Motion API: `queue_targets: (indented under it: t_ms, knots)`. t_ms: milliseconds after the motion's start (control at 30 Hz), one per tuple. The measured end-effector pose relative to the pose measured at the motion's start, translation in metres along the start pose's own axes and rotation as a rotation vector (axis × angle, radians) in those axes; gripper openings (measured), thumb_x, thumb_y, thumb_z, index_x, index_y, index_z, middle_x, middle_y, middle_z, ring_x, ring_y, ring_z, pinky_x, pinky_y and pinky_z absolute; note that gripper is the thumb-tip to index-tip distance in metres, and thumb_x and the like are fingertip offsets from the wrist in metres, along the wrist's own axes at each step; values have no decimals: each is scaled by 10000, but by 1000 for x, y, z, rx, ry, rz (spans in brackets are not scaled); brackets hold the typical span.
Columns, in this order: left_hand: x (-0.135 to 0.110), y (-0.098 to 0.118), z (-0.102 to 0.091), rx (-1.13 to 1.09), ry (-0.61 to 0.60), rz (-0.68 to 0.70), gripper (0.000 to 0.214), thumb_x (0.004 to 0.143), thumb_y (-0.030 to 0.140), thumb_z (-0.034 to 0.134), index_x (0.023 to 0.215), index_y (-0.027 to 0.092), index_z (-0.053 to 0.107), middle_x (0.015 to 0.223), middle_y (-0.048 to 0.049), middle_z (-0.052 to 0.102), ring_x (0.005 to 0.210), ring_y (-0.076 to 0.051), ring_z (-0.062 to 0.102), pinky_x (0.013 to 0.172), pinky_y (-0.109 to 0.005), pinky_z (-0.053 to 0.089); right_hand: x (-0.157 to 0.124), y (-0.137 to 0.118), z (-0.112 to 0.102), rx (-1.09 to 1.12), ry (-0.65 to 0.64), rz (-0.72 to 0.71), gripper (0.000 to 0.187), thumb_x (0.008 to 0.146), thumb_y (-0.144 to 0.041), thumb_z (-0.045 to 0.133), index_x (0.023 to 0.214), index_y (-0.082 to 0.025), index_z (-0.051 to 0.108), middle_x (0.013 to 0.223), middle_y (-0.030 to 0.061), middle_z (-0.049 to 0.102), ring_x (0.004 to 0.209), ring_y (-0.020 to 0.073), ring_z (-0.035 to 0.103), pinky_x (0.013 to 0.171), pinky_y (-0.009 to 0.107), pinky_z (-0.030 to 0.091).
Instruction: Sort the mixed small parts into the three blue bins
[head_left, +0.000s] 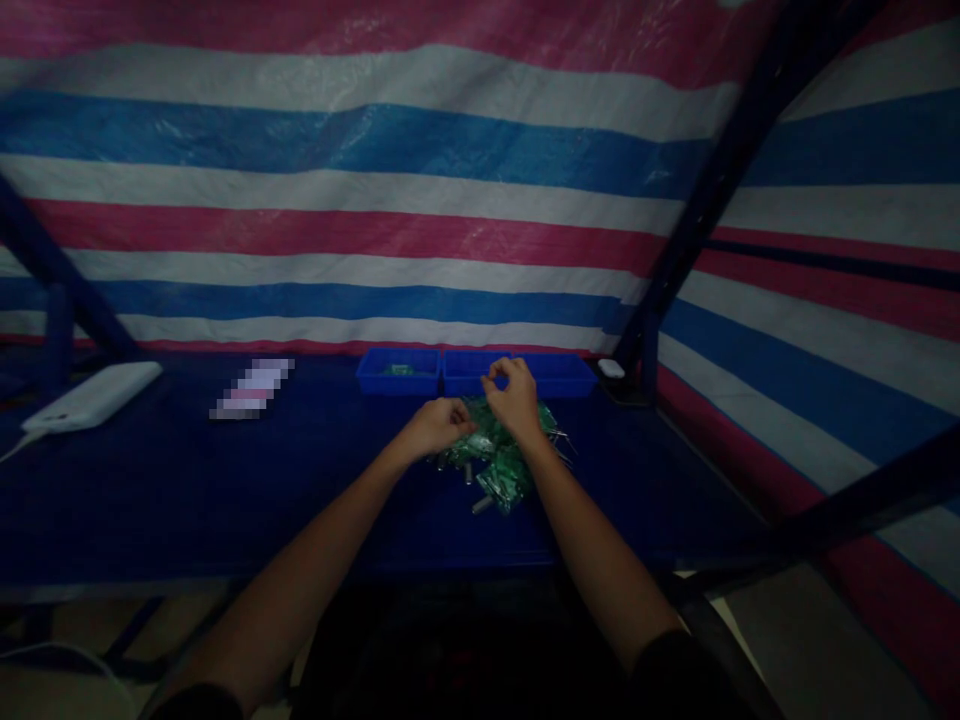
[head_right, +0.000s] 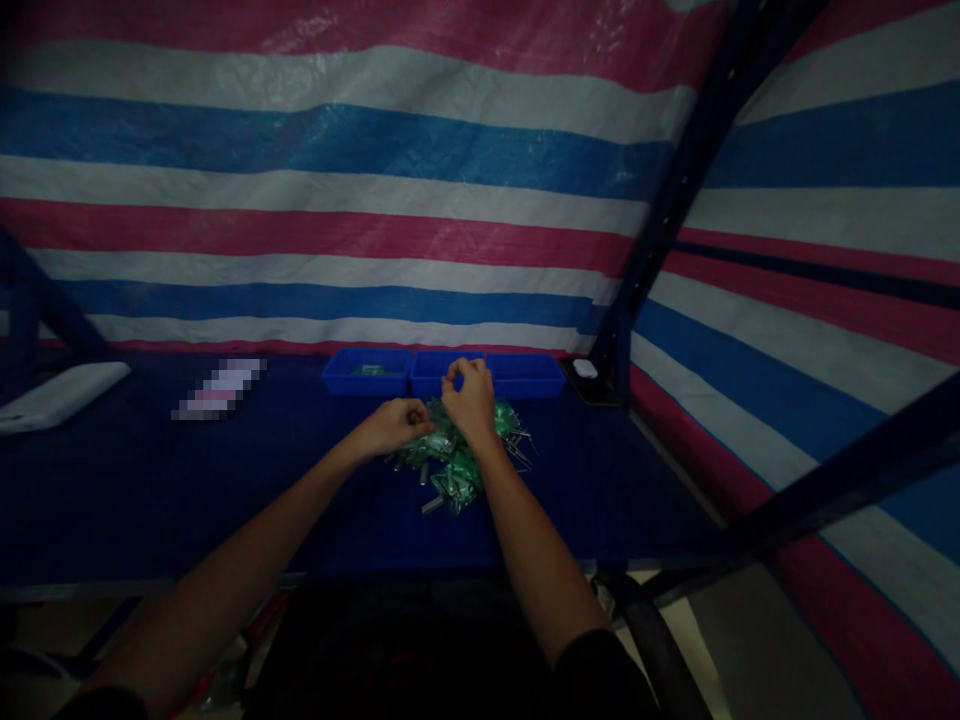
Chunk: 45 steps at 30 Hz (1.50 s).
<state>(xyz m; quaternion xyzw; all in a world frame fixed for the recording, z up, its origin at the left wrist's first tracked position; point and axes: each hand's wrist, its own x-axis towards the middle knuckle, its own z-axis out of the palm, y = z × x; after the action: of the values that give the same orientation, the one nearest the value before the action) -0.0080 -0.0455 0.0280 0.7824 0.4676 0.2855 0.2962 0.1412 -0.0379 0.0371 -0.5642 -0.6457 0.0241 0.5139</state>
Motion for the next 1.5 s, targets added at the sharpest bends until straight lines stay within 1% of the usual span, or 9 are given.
queue_targets:
  t_ms: [233,400,567,767,867,1033,1167,1267,1500]
  knots:
    - [7,-3,-20,-396,498,24,195,712,346,575,773,182,490,661,30,524,480,-94,514,432,-196,400,2,-5,1,266,-12,256,120,676,-302,573,640,-199,524,653,-2,527,650,153,505,643,277,401]
    - [1,7,-13,-195,587,252,105,729,275,555,726,176,518,780,-11,514,709,-136,557,577,-232,486,-2,-20,6,853,-350,630,344,723,-515,508,785,-179,544,596,-3,578,480,121,519,431,220,349]
    - [0,13,-5,-168,370,285,190,707,313,589,830,169,602,885,-41,551,743,-144,552,614,-242,471,0,-17,7,902,-112,530,287,622,-338,642,850,-192,548,599,-51,575,527,104,537,479,198,383]
    - [7,4,-16,-675,275,-194,518,759,587,419,774,110,620,630,-36,588,412,-63,427,393,-181,285,-1,-10,8,621,-169,151,85,667,-178,553,751,-191,560,705,-17,598,702,142,565,650,265,438]
    - [10,-2,-25,-815,260,-326,360,672,456,617,674,97,589,537,-3,546,370,-37,389,364,-154,239,-7,-15,8,350,-220,-135,155,658,-80,513,708,-198,600,902,21,597,914,175,533,834,332,402]
    - [19,-16,-41,-821,590,-212,162,680,210,637,780,90,591,636,-10,578,481,-62,523,472,-163,409,-5,-12,4,156,-142,-183,181,661,-92,536,797,-195,596,984,60,512,968,203,474,883,362,376]
    - [18,-27,-52,-461,856,-56,481,723,303,620,1156,133,498,1124,-122,535,706,-119,620,666,-246,491,6,0,-7,155,49,-40,67,671,-117,522,674,-183,534,809,33,472,792,176,487,751,316,425]
    - [13,-26,-43,-60,708,-1,553,725,379,607,1215,165,470,1221,-133,474,730,-142,620,702,-279,488,12,8,-13,157,108,16,61,656,-143,552,623,-183,520,791,24,460,777,171,479,704,291,423]
    - [3,-13,7,476,135,-24,500,707,595,506,899,153,641,845,-97,640,849,-245,583,764,-313,431,12,12,-14,124,140,62,56,643,-165,593,626,-178,541,794,22,455,794,174,476,735,301,406]
